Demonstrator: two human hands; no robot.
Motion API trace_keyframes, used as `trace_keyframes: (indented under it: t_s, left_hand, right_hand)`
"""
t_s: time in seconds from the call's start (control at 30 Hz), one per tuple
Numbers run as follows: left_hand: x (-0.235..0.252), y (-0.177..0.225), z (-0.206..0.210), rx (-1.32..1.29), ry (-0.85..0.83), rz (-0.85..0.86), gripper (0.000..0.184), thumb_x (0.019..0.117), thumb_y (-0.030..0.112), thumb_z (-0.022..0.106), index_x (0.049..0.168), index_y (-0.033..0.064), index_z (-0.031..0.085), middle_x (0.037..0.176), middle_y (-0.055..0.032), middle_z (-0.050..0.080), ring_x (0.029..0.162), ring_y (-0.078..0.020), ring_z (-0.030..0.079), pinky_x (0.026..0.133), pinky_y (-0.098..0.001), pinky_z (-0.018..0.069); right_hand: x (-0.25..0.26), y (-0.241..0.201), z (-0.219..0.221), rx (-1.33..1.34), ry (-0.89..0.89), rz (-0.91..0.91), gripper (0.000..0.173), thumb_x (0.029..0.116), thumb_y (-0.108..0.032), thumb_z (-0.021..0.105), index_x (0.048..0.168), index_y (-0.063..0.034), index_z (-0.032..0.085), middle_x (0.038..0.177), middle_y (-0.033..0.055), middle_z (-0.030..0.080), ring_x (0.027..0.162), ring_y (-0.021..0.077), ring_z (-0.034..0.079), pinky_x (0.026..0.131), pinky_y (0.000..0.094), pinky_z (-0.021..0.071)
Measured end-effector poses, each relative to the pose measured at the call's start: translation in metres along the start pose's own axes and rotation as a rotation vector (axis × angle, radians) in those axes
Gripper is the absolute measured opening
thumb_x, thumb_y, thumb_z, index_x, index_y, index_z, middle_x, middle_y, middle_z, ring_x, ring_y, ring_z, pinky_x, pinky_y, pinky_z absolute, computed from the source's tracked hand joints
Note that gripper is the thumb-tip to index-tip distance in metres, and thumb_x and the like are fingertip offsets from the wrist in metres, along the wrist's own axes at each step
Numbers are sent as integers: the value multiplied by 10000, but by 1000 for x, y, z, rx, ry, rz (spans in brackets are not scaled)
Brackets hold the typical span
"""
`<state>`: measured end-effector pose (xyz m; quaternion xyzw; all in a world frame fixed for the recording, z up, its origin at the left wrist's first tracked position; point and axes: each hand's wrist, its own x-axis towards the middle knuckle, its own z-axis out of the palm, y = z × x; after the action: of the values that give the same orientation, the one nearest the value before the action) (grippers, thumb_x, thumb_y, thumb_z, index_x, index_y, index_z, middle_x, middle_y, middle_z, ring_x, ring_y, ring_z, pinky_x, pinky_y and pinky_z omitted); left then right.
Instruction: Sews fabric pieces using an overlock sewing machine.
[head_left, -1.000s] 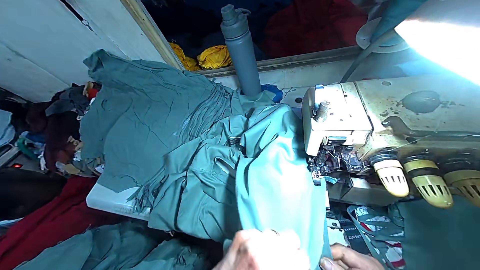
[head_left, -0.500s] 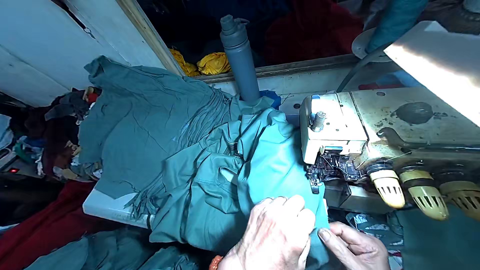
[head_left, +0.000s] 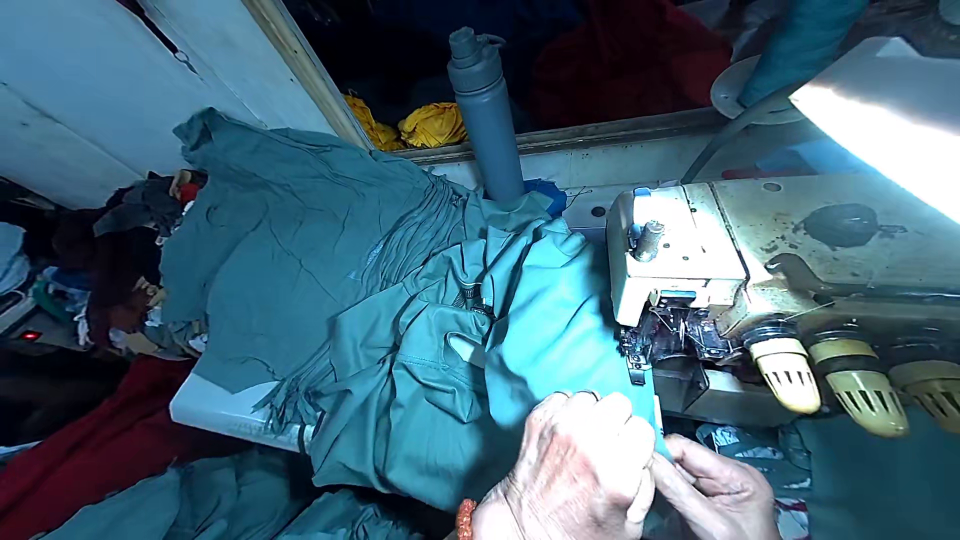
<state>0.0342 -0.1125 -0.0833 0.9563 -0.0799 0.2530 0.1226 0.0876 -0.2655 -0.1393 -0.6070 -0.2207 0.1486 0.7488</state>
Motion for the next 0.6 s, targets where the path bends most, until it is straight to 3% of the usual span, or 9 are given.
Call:
trace_keyframes:
  t_s: [0.13, 0.2, 0.27, 0.4, 0.5, 0.6]
  left_hand:
    - [-17, -3, -3, -20, -16, -32, 208, 897, 187, 576, 944, 149, 775, 847, -5, 715, 813, -180, 682, 694, -338, 536]
    - [-22, -3, -4, -18, -15, -21, 236, 900, 161, 570, 1008, 146, 779, 888, -17, 724, 868, -199, 690, 747, -352, 542]
    - [-24, -4, -4, -15, -11, 1, 233, 925, 152, 573, 1035, 150, 777, 883, -19, 719, 856, -200, 677, 748, -347, 523]
    - [-19, -6, -4, -54, 65, 88, 149, 953, 164, 607, 909, 137, 747, 760, -12, 678, 663, -158, 599, 627, -306, 453]
    - [-10, -3, -3, 6, 61, 144, 143, 933, 172, 628, 826, 141, 717, 721, 2, 660, 638, -149, 586, 647, -302, 452]
    - [-1, -6, 3, 71, 46, 159, 146, 926, 153, 623, 813, 134, 713, 734, 0, 640, 698, -168, 592, 725, -340, 454]
  right_hand:
    - [-6, -4, -5, 25, -18, 57, 188, 859, 51, 694, 892, -117, 771, 811, -119, 749, 726, -43, 682, 667, 162, 578]
    - [-11, -5, -6, 101, -35, 95, 245, 851, 76, 692, 962, -126, 776, 867, -108, 773, 770, -22, 711, 712, 184, 604]
    - [-16, -3, -6, 152, -41, 101, 288, 857, 81, 690, 1047, -121, 771, 925, -103, 784, 814, -8, 724, 755, 197, 612]
    - [-17, 0, -6, 183, -46, 70, 328, 877, 65, 694, 1139, -119, 767, 1003, -92, 787, 870, 8, 731, 803, 214, 616]
    - [-16, 1, -1, 182, -48, 72, 327, 859, 79, 684, 1085, -140, 774, 951, -112, 786, 836, -17, 723, 776, 195, 612]
    - [-12, 8, 12, 108, -36, 56, 206, 826, 46, 704, 838, -158, 728, 747, -161, 695, 675, -85, 615, 635, 132, 533]
